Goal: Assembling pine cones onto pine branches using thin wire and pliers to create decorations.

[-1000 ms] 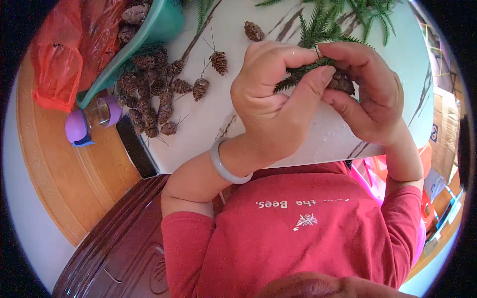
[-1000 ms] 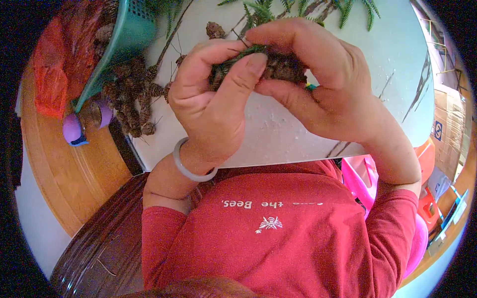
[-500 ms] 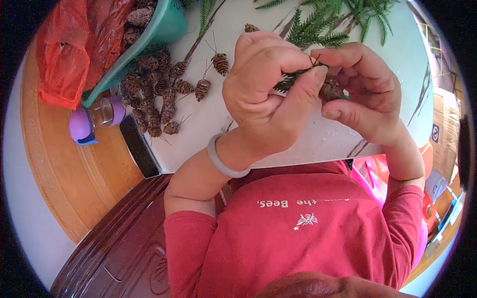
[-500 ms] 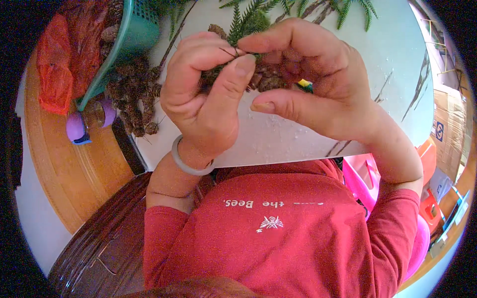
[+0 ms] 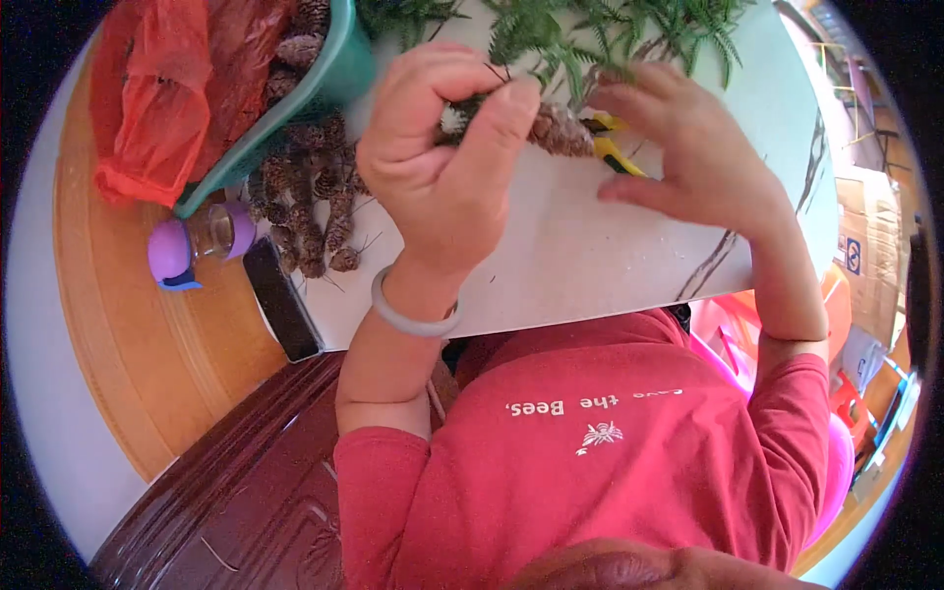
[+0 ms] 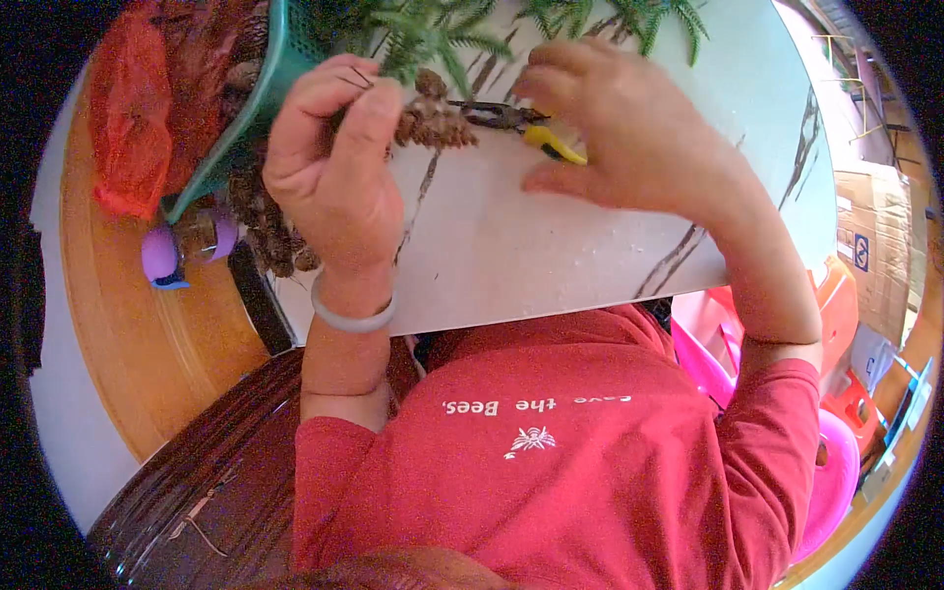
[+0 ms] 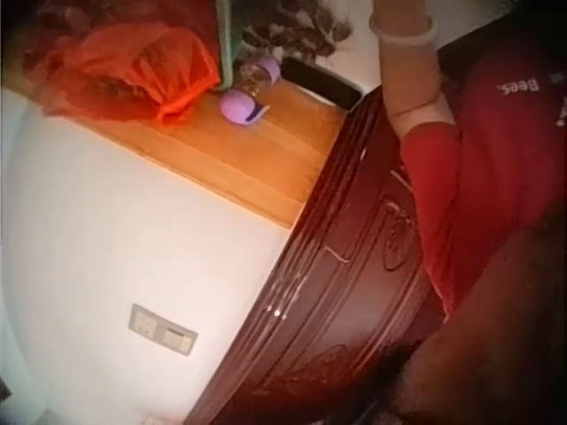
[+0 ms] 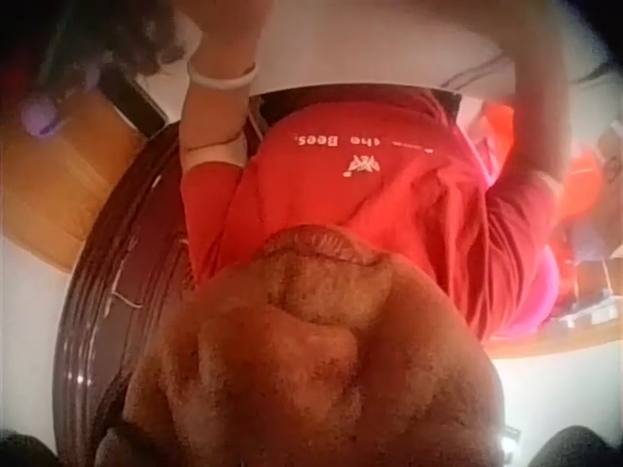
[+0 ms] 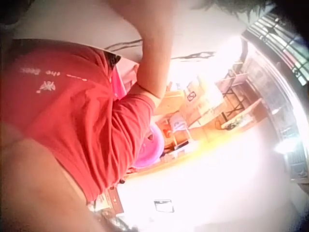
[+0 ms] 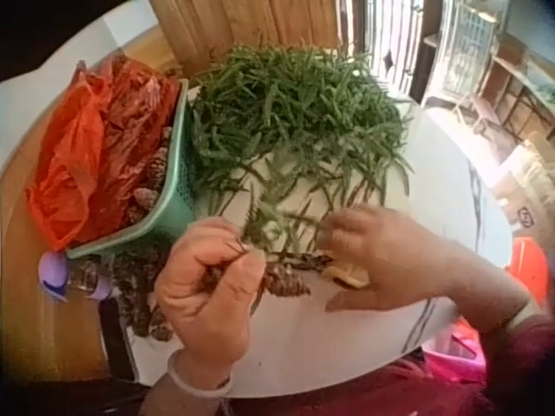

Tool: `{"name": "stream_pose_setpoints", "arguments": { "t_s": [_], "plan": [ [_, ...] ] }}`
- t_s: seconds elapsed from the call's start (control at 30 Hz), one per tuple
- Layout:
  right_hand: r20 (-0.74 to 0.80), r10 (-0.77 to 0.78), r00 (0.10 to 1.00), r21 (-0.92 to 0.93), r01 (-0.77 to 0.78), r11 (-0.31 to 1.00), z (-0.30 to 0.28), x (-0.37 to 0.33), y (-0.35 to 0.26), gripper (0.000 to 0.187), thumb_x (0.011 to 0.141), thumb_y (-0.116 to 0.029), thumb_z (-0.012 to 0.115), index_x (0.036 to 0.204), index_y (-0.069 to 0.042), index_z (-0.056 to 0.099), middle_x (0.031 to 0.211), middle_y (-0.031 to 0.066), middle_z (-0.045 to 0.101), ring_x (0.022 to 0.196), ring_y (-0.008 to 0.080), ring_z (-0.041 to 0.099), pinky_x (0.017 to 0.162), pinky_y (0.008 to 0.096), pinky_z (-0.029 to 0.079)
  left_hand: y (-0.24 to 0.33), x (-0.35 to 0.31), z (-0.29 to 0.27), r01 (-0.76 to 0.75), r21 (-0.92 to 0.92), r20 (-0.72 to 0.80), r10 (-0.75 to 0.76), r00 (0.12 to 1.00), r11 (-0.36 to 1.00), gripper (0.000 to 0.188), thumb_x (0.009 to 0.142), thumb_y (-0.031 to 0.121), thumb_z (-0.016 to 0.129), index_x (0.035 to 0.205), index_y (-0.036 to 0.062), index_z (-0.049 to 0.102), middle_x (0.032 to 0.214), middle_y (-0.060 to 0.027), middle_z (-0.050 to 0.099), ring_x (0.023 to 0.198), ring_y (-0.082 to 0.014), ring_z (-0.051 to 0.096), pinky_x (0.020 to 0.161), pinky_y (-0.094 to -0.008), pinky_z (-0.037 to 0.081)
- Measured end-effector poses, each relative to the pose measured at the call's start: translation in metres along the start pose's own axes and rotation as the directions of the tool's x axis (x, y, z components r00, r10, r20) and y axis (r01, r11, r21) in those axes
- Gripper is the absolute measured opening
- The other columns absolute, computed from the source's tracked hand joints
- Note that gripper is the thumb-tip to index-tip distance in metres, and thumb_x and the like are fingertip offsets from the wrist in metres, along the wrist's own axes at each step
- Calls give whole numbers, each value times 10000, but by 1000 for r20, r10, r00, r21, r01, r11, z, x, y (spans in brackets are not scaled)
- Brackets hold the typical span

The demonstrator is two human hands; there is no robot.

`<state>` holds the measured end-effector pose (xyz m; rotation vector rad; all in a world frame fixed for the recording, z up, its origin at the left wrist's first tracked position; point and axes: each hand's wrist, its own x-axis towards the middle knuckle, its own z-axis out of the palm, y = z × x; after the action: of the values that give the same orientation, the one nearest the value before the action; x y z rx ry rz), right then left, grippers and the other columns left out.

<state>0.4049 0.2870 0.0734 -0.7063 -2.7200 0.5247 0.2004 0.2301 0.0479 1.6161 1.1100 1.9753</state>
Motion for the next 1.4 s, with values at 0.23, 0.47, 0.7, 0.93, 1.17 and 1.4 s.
{"name": "stream_pose_setpoints", "arguments": {
  "t_s": [0.23, 0.47, 0.7, 0.93, 1.17, 1.4],
  "plan": [
    [165, 168, 972, -271, -119, 955, 18, -13, -37, 603, 592, -137, 717, 1131, -28, 471, 1183, 169, 412, 1085, 336, 410, 910, 375, 362, 17, -24, -32, 187, -180, 126, -166, 978, 966, 85, 712, -37, 629, 742, -2, 557, 725, -45, 539, 654, -111, 506, 597, -218, 410],
    [131, 219, 967, -314, -169, 934, 39, -4, -47, 589, 573, -72, 654, 1124, -20, 452, 1099, 158, 458, 1036, 322, 446, 854, 368, 392, 23, -35, -58, 431, -486, 239, -360, 902, 760, 70, 766, 13, 624, 760, 4, 555, 709, -14, 519, 582, -57, 470, 509, -174, 377],
    [35, 165, 986, -98, -160, 982, 33, -3, -25, 517, 539, -6, 514, 1054, 14, 485, 1034, 143, 485, 970, 282, 478, 833, 328, 388, 11, -37, -76, 445, -427, 404, -274, 873, 787, 130, 798, 91, 600, 827, -16, 531, 843, -97, 503, 742, -172, 531, 638, -310, 496],
    [97, 46, 994, 441, -85, 893, 33, 10, -32, 569, 462, -131, 496, 1003, 46, 493, 998, 143, 464, 944, 246, 441, 858, 284, 311, 12, -46, -81, 569, -516, 505, -309, 806, 640, 164, 774, 114, 633, 803, -18, 539, 789, -74, 522, 692, -159, 532, 609, -275, 461],
    [160, -88, 983, 554, -15, 832, 36, 22, -29, 592, 444, -216, 517, 974, 49, 511, 1022, 162, 470, 982, 265, 447, 883, 313, 300, 12, -48, -83, 693, -473, 557, -425, 714, 544, 228, 750, 163, 651, 776, -20, 518, 725, -99, 504, 613, -232, 543, 555, -320, 453],
    [141, -128, 982, 526, 36, 850, 42, 30, -20, 588, 446, -206, 521, 977, 46, 528, 1015, 171, 498, 982, 271, 478, 865, 316, 328, 8, -49, -89, 763, -554, 628, -435, 646, 334, 123, 707, 0, 676, 782, -3, 579, 773, -31, 587, 698, -73, 532, 626, -194, 436]
  ]
}}
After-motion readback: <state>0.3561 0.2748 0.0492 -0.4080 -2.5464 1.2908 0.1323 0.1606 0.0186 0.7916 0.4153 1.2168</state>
